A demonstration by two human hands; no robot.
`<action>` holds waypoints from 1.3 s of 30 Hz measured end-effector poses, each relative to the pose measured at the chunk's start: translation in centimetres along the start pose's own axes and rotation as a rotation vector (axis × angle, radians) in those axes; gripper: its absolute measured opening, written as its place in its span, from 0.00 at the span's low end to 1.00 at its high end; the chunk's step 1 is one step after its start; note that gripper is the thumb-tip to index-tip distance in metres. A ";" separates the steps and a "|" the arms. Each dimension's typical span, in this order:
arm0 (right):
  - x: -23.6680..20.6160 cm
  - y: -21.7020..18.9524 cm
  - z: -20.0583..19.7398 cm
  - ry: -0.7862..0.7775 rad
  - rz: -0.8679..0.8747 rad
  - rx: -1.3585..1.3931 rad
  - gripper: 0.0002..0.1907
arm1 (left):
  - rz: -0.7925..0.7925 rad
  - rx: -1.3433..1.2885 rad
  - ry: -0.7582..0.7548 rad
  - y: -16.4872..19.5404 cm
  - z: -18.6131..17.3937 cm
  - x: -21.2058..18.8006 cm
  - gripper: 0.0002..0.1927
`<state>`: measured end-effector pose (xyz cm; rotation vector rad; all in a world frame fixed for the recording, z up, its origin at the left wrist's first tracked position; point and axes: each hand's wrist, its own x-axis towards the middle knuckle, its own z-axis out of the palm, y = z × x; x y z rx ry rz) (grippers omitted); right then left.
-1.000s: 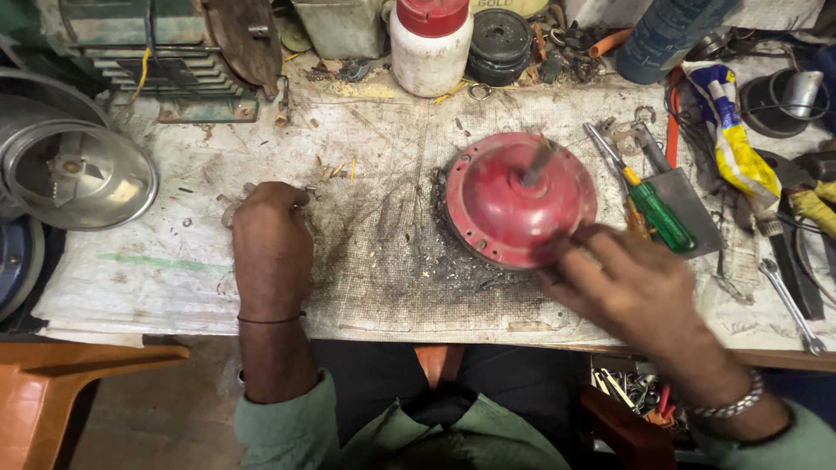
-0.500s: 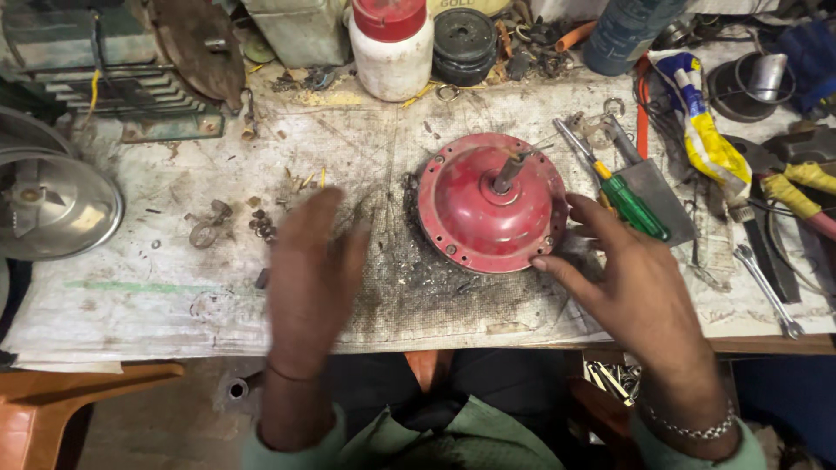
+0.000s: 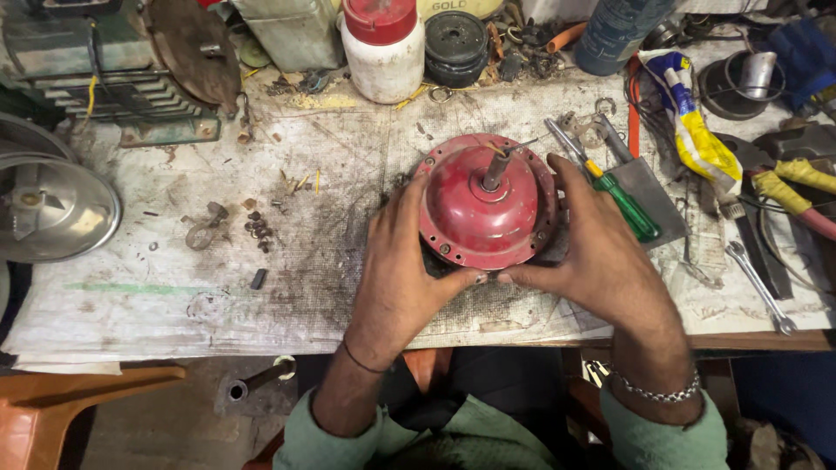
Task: The person uses a screwdriver to remove multiple screws from the perimeter of a red circular electrical component. After removing the screws, they separate the top cover from the base, revealing the internal copper windings and mechanical parts.
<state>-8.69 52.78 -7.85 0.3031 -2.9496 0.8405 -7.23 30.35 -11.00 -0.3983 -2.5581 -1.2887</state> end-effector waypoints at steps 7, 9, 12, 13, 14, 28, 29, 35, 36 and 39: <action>-0.3 -0.5 -0.2 0.083 -0.049 0.057 0.67 | 0.002 -0.027 0.094 -0.4 0.5 -0.4 0.51; -0.4 -0.5 -0.2 0.101 -0.063 0.083 0.67 | -0.043 -0.032 0.089 -0.3 0.4 -0.5 0.50; -0.3 0.0 0.1 0.119 -0.062 0.230 0.60 | -0.022 -0.016 0.079 -0.1 0.2 -0.7 0.49; -0.2 0.3 0.2 0.122 -0.057 0.297 0.57 | -0.001 -0.007 0.076 0.0 0.1 -0.8 0.49; 0.0 0.6 0.4 0.116 0.017 0.342 0.53 | 0.006 -0.009 0.060 0.1 -0.1 -0.7 0.50; 0.4 3.9 2.0 -0.016 0.314 0.886 0.21 | -0.230 -0.521 -0.148 0.5 -3.2 -0.7 0.45; 0.4 3.9 2.0 -0.019 0.309 0.902 0.21 | -0.234 -0.557 -0.164 0.4 -3.4 -0.8 0.44; 0.5 4.2 2.1 -0.045 0.262 0.866 0.22 | -0.322 -0.697 -0.210 0.0 -4.5 -1.3 0.40; 0.5 4.2 2.1 -0.047 0.252 0.871 0.22 | -0.350 -0.693 -0.222 -0.1 -4.6 -1.4 0.39; 0.5 4.4 2.2 -0.055 0.291 0.835 0.24 | -0.356 -0.827 -0.232 -0.7 -4.6 -1.4 0.36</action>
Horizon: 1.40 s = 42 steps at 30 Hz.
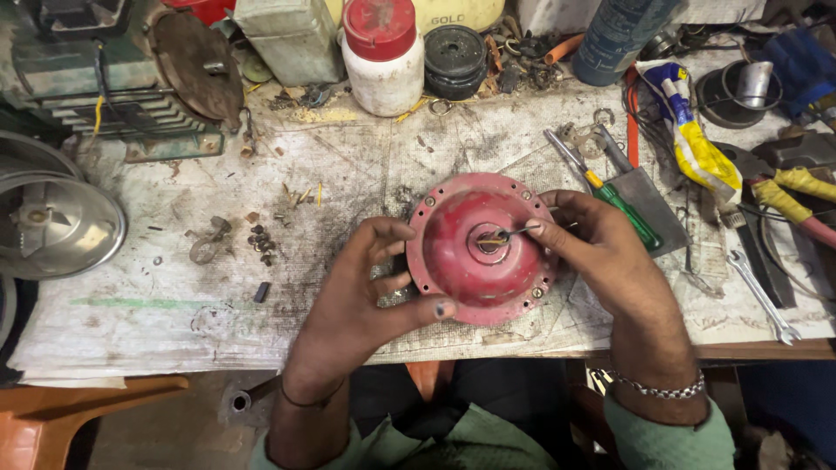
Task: The person uses a screwdriver to remove multiple screws from the perimeter of a red circular electrical component. After removing the screws, they separate the top cover from the base, revealing the internal copper windings and mechanical parts.
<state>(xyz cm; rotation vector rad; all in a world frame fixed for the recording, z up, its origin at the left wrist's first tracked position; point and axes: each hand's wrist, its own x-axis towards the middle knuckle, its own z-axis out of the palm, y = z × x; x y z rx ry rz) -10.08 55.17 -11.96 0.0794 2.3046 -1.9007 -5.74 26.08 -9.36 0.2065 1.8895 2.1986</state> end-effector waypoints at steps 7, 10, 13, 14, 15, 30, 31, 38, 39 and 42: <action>0.5 0.9 -0.3 0.001 -0.018 -0.025 0.33 | 0.066 -0.169 -0.100 -0.8 -1.6 0.0 0.23; 0.7 1.2 -0.4 -0.028 -0.012 -0.007 0.35 | -0.004 -0.319 -0.145 -0.8 -2.3 0.2 0.21; 0.7 1.2 -0.3 -0.018 0.026 -0.070 0.35 | -0.096 -0.423 -0.158 -0.7 -3.1 0.1 0.23; 0.7 1.1 -0.3 -0.031 0.014 -0.053 0.35 | -0.078 -0.471 -0.189 -0.7 -3.3 0.2 0.23; 0.7 1.0 -0.2 -0.043 0.004 -0.035 0.36 | -0.061 -0.518 -0.222 -0.7 -3.5 0.4 0.24; 0.5 1.0 -1.2 -0.077 0.010 0.190 0.27 | -0.036 -0.386 -0.179 -1.7 -2.2 1.8 0.23; 0.6 1.2 -1.3 -0.063 0.018 0.218 0.26 | -0.029 -0.363 -0.181 -1.8 -2.0 1.7 0.23; 0.6 1.6 -2.1 -0.142 0.035 0.480 0.22 | -0.005 -0.259 -0.021 -1.5 -0.6 2.2 0.30; 0.6 1.4 -2.2 -0.160 0.034 0.492 0.23 | 0.045 -0.203 -0.036 -1.4 -0.3 2.2 0.34; 0.0 0.2 -2.0 -0.165 0.005 0.516 0.24 | 0.202 -0.057 -0.021 -0.9 1.2 2.1 0.43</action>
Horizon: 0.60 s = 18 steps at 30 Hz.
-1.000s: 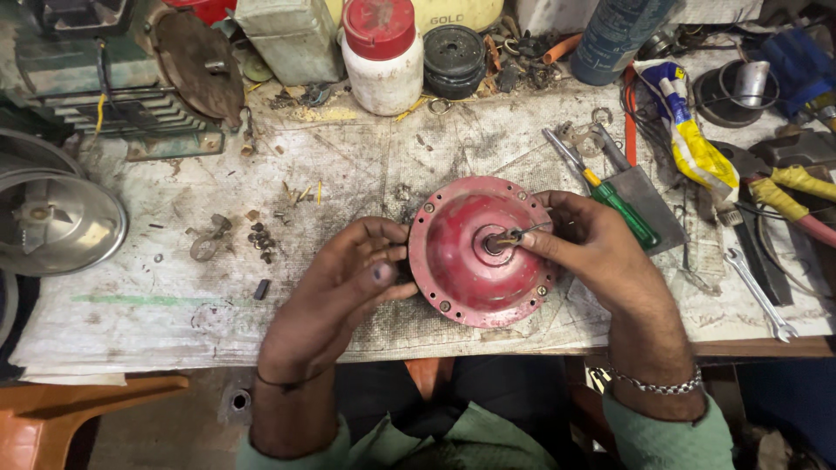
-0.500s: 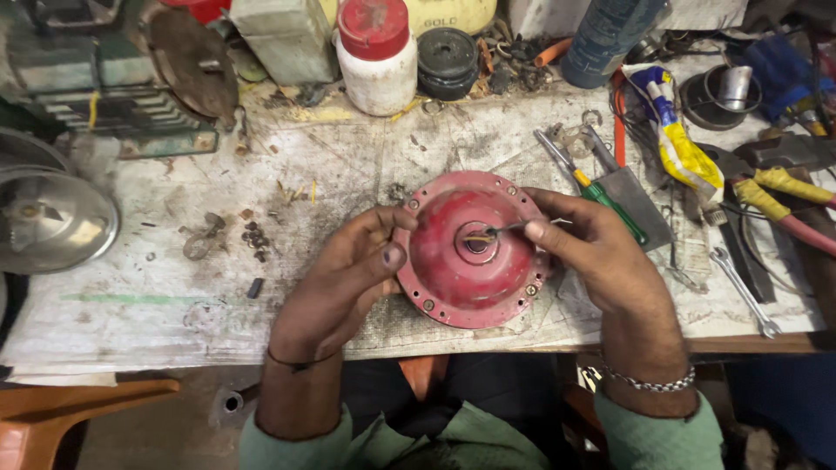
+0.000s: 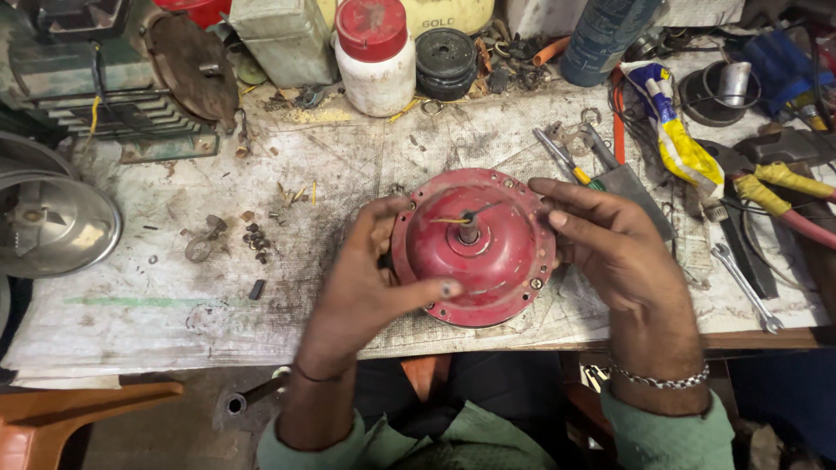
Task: The person uses a screwdriver to remove multiple screws from the perimeter of a red circular electrical component. After removing the screws, they separate the top cover from the base, revealing the internal copper windings and mechanical parts.
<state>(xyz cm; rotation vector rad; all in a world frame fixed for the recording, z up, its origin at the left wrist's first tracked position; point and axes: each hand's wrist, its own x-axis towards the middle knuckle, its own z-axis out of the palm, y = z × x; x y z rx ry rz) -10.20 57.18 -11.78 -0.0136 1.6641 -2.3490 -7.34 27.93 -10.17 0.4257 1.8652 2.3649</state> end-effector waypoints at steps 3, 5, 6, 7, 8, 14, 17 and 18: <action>-1.4 -1.0 1.6 0.003 -0.073 -0.002 0.26 | 0.058 0.318 0.104 0.3 1.2 0.0 0.50; -2.7 -1.5 2.9 -0.001 -0.128 -0.006 0.27 | 0.031 0.505 0.168 0.4 1.5 0.2 0.51; -3.4 -1.6 3.6 -0.006 -0.153 -0.007 0.28 | 0.002 0.557 0.185 0.4 1.5 0.4 0.51; -4.0 -1.7 4.2 -0.010 -0.176 -0.008 0.29 | -0.029 0.608 0.202 0.3 1.6 0.5 0.50; -4.6 -1.7 4.9 -0.037 -0.220 0.021 0.29 | 0.013 0.542 0.227 0.1 1.5 0.6 0.41; -5.7 -2.1 7.4 -0.127 -0.322 0.034 0.29 | 0.038 0.373 0.351 -1.6 0.2 1.7 0.30; -5.2 -2.8 7.7 -0.023 -0.407 -0.400 0.27 | -0.037 0.234 0.375 -2.3 -0.6 2.3 0.33; -5.0 -3.1 7.5 0.016 -0.447 -0.637 0.24 | -0.063 0.122 0.364 -2.5 -0.8 2.4 0.35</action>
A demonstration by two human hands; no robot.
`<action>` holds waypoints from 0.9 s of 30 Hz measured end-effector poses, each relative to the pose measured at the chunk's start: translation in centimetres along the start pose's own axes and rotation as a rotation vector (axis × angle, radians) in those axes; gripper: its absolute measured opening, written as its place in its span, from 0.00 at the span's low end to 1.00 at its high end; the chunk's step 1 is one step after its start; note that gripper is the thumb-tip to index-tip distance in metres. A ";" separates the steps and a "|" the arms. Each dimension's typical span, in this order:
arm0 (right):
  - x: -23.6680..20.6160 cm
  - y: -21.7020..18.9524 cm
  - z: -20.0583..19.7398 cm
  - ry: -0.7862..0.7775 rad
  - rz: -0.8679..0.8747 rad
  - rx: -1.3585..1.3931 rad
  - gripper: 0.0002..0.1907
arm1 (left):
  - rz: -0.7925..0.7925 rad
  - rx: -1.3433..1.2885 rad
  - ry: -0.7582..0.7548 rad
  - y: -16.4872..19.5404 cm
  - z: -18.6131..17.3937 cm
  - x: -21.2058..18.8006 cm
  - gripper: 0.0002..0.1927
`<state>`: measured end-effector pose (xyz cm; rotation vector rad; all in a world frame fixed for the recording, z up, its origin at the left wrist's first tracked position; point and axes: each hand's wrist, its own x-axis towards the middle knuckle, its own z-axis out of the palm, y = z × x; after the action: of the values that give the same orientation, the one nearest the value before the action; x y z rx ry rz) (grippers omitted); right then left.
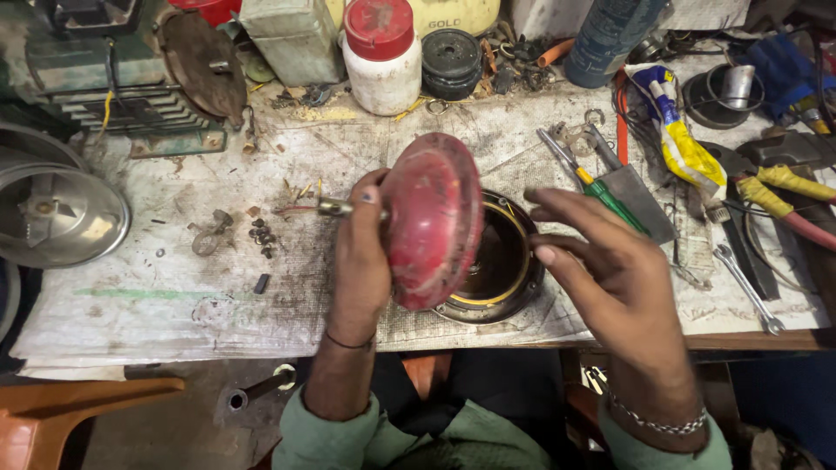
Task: The person uses a screwdriver to remove multiple screws from the perimeter of a red circular electrical component. After removing the screws, they separate the top cover from the base, revealing the internal copper windings and mechanical parts.
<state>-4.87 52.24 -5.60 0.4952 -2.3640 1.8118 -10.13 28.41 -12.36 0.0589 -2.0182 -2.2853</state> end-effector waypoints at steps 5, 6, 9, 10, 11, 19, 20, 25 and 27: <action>0.6 0.3 -1.3 -0.342 -0.037 -0.688 0.21 | 0.030 -0.370 -0.019 -0.5 -0.4 -0.1 0.39; 0.4 0.3 -1.2 -0.398 -0.030 -0.720 0.22 | 0.040 -0.393 -0.018 -0.5 -0.5 -0.1 0.40; -0.2 0.4 -0.2 -0.500 -0.028 -0.781 0.26 | 0.060 -0.516 -0.037 -0.6 -0.8 -0.1 0.43; -0.4 0.3 0.4 -0.519 -0.030 -0.798 0.27 | 0.067 -0.567 -0.051 -0.7 -0.8 -0.1 0.43; -0.5 0.3 0.9 -0.523 -0.042 -0.822 0.26 | 0.090 -0.556 -0.064 -0.7 -0.9 -0.2 0.44; -0.8 -0.2 3.0 -0.454 -0.085 -0.868 0.22 | 0.071 -0.672 -0.087 -0.7 -1.3 -0.5 0.45; -0.9 -0.1 3.0 -0.450 -0.101 -0.884 0.22 | 0.064 -0.671 -0.071 -0.7 -1.4 -0.4 0.45; -1.0 0.7 2.9 -0.444 -0.173 -0.968 0.24 | 0.041 -0.686 -0.037 -1.3 -1.7 -0.4 0.44; -0.7 1.1 2.7 -0.393 -0.195 -0.988 0.23 | 0.037 -0.659 -0.020 -1.6 -1.9 -0.4 0.43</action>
<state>-4.26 50.05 -7.58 0.9086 -2.9073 0.3364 -9.65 26.75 -14.16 -0.0485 -1.1639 -2.7940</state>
